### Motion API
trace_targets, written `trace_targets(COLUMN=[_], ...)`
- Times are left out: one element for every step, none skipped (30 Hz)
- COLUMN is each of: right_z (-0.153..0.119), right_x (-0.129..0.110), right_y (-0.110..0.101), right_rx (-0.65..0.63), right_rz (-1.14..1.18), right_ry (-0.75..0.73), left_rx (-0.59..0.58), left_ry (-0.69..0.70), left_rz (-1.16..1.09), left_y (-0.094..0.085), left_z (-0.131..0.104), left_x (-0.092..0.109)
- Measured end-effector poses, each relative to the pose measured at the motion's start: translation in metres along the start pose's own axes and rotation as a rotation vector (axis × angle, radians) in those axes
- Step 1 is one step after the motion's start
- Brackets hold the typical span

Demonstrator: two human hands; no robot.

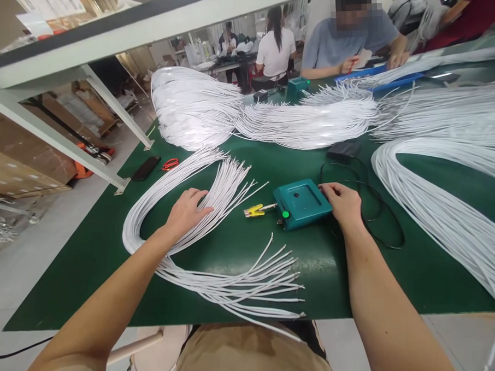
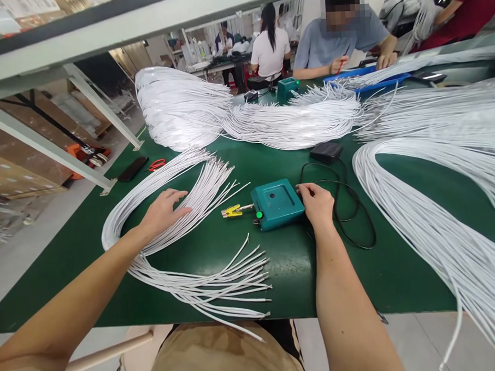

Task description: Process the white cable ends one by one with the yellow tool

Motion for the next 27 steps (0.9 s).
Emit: trace_targets(right_z=[0.000,-0.001,-0.001,-0.002,-0.002,-0.003,-0.003,-0.003,-0.003,-0.004,-0.004,-0.004,-0.004,-0.004,-0.005,-0.005,-0.005,-0.004,-0.004,-0.004,-0.003,-0.002,-0.002,-0.001,0.000,0.000,0.001], right_x=[-0.001,-0.001,-0.003,-0.004,-0.005,-0.005,-0.006,-0.006,-0.006,-0.006,-0.006,-0.007,-0.007,-0.007,-0.007,-0.007,-0.007,-0.007,-0.007,-0.007,-0.006,-0.005,-0.004,-0.003,-0.002,-0.001,-0.001], right_y=[0.000,0.000,0.000,0.001,0.001,0.001,0.001,0.001,0.001,0.001,0.001,0.001,0.001,0.001,0.000,0.000,0.000,0.000,0.000,0.000,0.000,0.000,0.000,0.000,0.001,0.001,0.001], right_rx=[0.000,0.000,-0.001,-0.002,-0.003,-0.003,-0.002,-0.001,0.000,-0.001,-0.003,-0.005,-0.007,-0.008,-0.011,-0.014,-0.016,-0.020,-0.022,-0.024,-0.023,-0.022,-0.022,-0.024,-0.025,-0.027,-0.028], right_rz=[0.025,0.042,0.051,0.054,0.053,0.049,0.044,0.038,0.034,0.032,0.033,0.034,0.035,0.034,0.032,0.030,0.027,0.021,0.013,0.004,-0.004,-0.010,-0.014,-0.014,-0.015,-0.017,-0.018], right_ry=[0.002,0.001,-0.003,-0.007,-0.011,-0.010,-0.006,-0.001,0.003,0.005,0.007,0.007,0.009,0.012,0.015,0.019,0.020,0.018,0.016,0.014,0.016,0.021,0.028,0.036,0.042,0.047,0.048], left_rx=[-0.033,-0.072,-0.095,-0.101,-0.106,-0.106,-0.115,-0.128,-0.144,-0.161,-0.173,-0.176,-0.165,-0.137,-0.097,-0.054,-0.018,0.004,0.007,-0.007,-0.036,-0.075,-0.117,-0.156,-0.183,-0.193,-0.187], left_ry=[0.044,0.079,0.110,0.127,0.133,0.117,0.089,0.053,0.016,-0.011,-0.025,-0.016,0.015,0.056,0.093,0.118,0.125,0.110,0.080,0.046,0.011,-0.022,-0.052,-0.072,-0.077,-0.065,-0.039], left_rz=[0.008,0.023,0.062,0.108,0.141,0.160,0.165,0.166,0.161,0.147,0.130,0.113,0.100,0.098,0.106,0.117,0.126,0.124,0.109,0.084,0.053,0.019,-0.011,-0.034,-0.049,-0.057,-0.059], left_y=[0.003,0.009,0.014,0.020,0.026,0.031,0.037,0.043,0.047,0.051,0.054,0.055,0.054,0.053,0.050,0.047,0.045,0.045,0.045,0.046,0.049,0.052,0.054,0.056,0.057,0.057,0.055], left_z=[-0.003,-0.006,-0.010,-0.014,-0.017,-0.019,-0.020,-0.021,-0.022,-0.022,-0.022,-0.022,-0.021,-0.020,-0.020,-0.020,-0.019,-0.019,-0.017,-0.016,-0.014,-0.012,-0.011,-0.009,-0.008,-0.007,-0.006], left_x=[0.011,0.021,0.030,0.038,0.044,0.048,0.050,0.051,0.051,0.052,0.054,0.057,0.062,0.067,0.072,0.075,0.076,0.074,0.071,0.068,0.064,0.060,0.057,0.055,0.055,0.056,0.059])
Point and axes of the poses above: each hand's wrist, its own z-axis towards the middle knuckle, its own y-axis out of the palm, x = y × z, the point moved 8 cm from there along z, towards the middle knuckle, and after that the axes turned 5 degrees about y, right-handed, at the moved point
